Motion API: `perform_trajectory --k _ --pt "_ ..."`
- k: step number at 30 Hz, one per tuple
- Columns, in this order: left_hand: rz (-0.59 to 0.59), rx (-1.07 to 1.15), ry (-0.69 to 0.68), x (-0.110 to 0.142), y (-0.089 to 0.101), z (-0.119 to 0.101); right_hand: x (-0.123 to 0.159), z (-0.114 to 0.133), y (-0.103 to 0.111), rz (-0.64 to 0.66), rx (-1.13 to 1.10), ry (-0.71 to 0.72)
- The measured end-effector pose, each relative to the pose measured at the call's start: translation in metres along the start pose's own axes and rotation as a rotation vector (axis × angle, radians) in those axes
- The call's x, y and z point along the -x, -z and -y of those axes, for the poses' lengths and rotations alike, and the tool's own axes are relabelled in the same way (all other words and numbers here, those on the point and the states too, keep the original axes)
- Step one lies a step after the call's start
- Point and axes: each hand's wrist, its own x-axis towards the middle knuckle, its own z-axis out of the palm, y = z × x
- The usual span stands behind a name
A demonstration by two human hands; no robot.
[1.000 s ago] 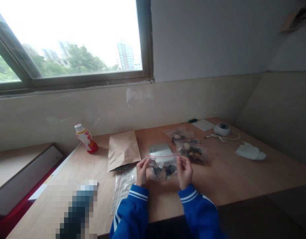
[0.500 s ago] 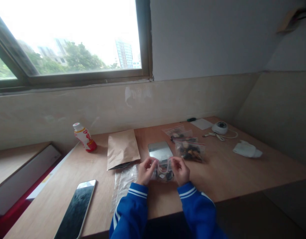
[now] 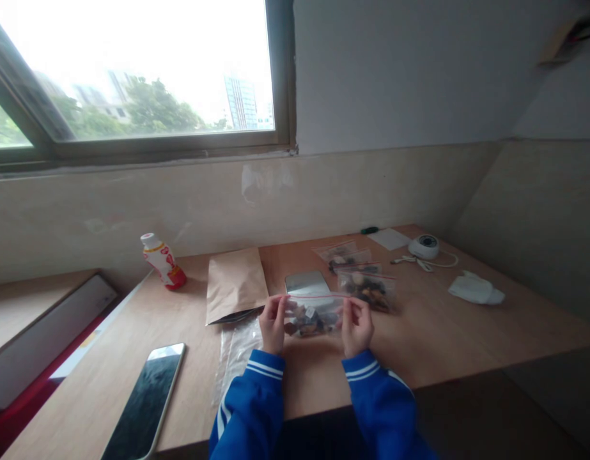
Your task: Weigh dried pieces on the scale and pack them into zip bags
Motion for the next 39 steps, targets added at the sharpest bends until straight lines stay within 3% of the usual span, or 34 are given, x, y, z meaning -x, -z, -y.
perform_trajectory --k 9,13,27,34,39 --pt "0.135 0.117 0.193 -0.007 0.004 -0.007 -0.009 -0.002 0.004 0.008 0.032 -0.215" --pt "0.137 0.14 0.222 -0.008 0.005 -0.004 -0.01 0.001 0.004 -0.01 0.015 -0.222" --pt "0.091 0.034 0.109 -0.004 0.005 -0.002 -0.01 0.003 0.003 -0.069 -0.024 -0.172" --pt "0.109 0.049 0.093 -0.004 0.002 -0.002 -0.009 0.004 0.003 0.009 -0.112 -0.21" --pt "0.147 0.116 0.116 -0.004 -0.002 -0.006 -0.01 0.009 0.002 0.091 -0.172 -0.319"
